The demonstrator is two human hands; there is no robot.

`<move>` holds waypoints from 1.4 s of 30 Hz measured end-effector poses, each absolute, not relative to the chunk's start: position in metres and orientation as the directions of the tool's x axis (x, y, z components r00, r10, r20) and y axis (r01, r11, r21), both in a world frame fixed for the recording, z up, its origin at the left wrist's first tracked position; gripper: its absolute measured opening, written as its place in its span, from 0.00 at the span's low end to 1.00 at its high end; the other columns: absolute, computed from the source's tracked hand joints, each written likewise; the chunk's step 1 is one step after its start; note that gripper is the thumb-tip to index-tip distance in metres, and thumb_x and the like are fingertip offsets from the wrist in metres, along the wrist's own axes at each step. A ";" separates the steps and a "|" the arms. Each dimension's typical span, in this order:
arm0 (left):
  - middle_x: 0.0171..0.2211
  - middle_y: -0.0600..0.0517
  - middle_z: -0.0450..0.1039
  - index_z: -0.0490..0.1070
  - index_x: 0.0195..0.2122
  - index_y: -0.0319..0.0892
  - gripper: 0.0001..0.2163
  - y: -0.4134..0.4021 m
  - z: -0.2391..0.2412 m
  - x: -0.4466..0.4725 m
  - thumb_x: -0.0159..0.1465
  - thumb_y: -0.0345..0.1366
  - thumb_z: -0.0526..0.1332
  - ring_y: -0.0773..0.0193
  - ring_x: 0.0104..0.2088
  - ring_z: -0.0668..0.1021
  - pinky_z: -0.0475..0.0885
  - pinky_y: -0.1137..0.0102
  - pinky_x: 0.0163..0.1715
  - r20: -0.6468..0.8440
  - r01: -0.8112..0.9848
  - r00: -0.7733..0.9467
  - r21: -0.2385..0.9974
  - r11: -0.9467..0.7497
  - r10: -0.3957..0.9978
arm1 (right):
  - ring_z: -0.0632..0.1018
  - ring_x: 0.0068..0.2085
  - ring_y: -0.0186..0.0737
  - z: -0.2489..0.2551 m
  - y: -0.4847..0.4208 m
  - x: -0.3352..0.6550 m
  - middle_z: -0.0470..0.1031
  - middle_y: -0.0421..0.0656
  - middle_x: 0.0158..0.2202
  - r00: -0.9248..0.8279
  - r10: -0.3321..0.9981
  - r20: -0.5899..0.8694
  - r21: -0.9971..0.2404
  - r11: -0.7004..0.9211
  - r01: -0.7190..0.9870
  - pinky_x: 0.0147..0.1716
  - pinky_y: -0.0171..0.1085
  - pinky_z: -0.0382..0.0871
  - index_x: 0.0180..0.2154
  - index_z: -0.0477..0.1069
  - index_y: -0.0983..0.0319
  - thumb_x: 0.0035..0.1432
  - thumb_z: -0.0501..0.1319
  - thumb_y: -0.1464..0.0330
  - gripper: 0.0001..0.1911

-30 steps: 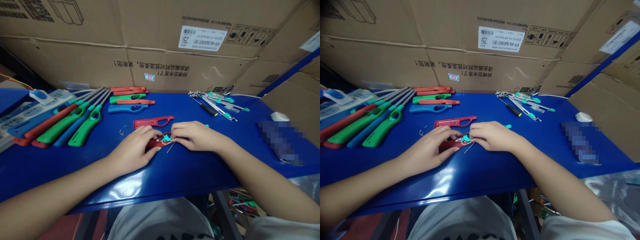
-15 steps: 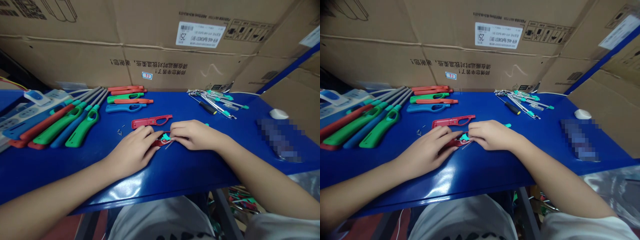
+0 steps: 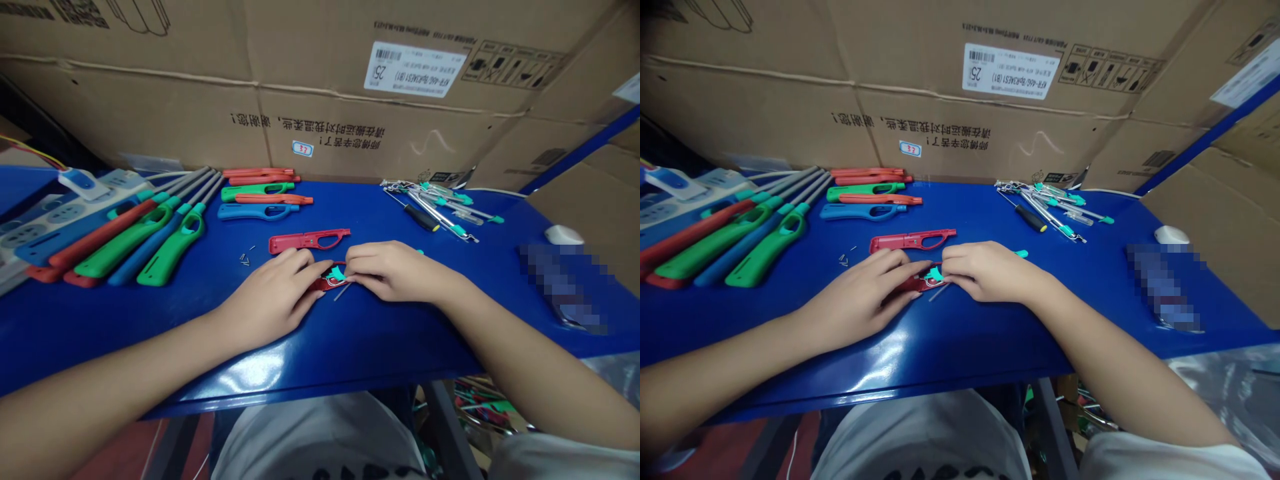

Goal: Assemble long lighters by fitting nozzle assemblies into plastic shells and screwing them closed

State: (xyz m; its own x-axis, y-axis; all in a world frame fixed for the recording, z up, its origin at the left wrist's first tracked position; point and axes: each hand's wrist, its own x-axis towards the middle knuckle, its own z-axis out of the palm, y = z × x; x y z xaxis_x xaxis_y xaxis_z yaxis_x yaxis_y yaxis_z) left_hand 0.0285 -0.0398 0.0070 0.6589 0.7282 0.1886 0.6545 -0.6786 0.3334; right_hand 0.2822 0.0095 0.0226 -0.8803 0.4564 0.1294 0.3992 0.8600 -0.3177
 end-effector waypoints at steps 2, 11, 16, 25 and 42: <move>0.44 0.44 0.70 0.67 0.64 0.40 0.19 -0.039 0.007 0.028 0.73 0.35 0.55 0.53 0.45 0.73 0.74 0.57 0.47 0.191 0.650 0.670 0.315 -0.691 0.717 | 0.76 0.39 0.40 0.023 0.009 0.282 0.75 0.45 0.38 -0.879 0.462 0.120 -0.302 0.860 0.411 0.38 0.36 0.67 0.38 0.75 0.62 0.70 0.55 0.71 0.11; 0.43 0.43 0.70 0.67 0.64 0.39 0.19 -0.041 0.008 0.029 0.76 0.36 0.49 0.54 0.40 0.73 0.75 0.59 0.40 0.195 0.638 0.745 0.068 -0.767 0.638 | 0.75 0.35 0.35 0.016 0.018 0.281 0.75 0.42 0.35 -0.816 0.562 0.136 -0.612 0.695 0.376 0.35 0.33 0.66 0.34 0.75 0.63 0.65 0.63 0.73 0.05; 0.42 0.44 0.70 0.67 0.64 0.38 0.19 -0.041 0.009 0.029 0.76 0.36 0.49 0.54 0.40 0.73 0.75 0.61 0.38 0.202 0.636 0.753 0.022 -0.771 0.627 | 0.74 0.34 0.34 0.014 0.020 0.282 0.75 0.42 0.35 -0.798 0.588 0.134 -0.649 0.661 0.378 0.34 0.33 0.66 0.34 0.77 0.63 0.64 0.65 0.70 0.05; 0.42 0.44 0.70 0.68 0.63 0.38 0.19 -0.042 0.010 0.031 0.76 0.36 0.50 0.54 0.39 0.74 0.75 0.60 0.37 0.205 0.640 0.750 0.016 -0.768 0.629 | 0.76 0.38 0.36 0.016 0.020 0.283 0.76 0.43 0.37 -0.827 0.538 0.160 -0.636 0.697 0.331 0.38 0.34 0.69 0.35 0.77 0.63 0.65 0.62 0.73 0.06; 0.45 0.44 0.76 0.71 0.60 0.36 0.17 -0.035 0.005 0.023 0.73 0.37 0.56 0.54 0.44 0.78 0.77 0.61 0.43 0.284 0.642 0.714 0.099 -0.761 0.640 | 0.76 0.36 0.34 0.016 0.024 0.284 0.78 0.43 0.37 -0.807 0.569 0.158 -0.652 0.674 0.347 0.36 0.34 0.68 0.36 0.78 0.63 0.65 0.63 0.72 0.05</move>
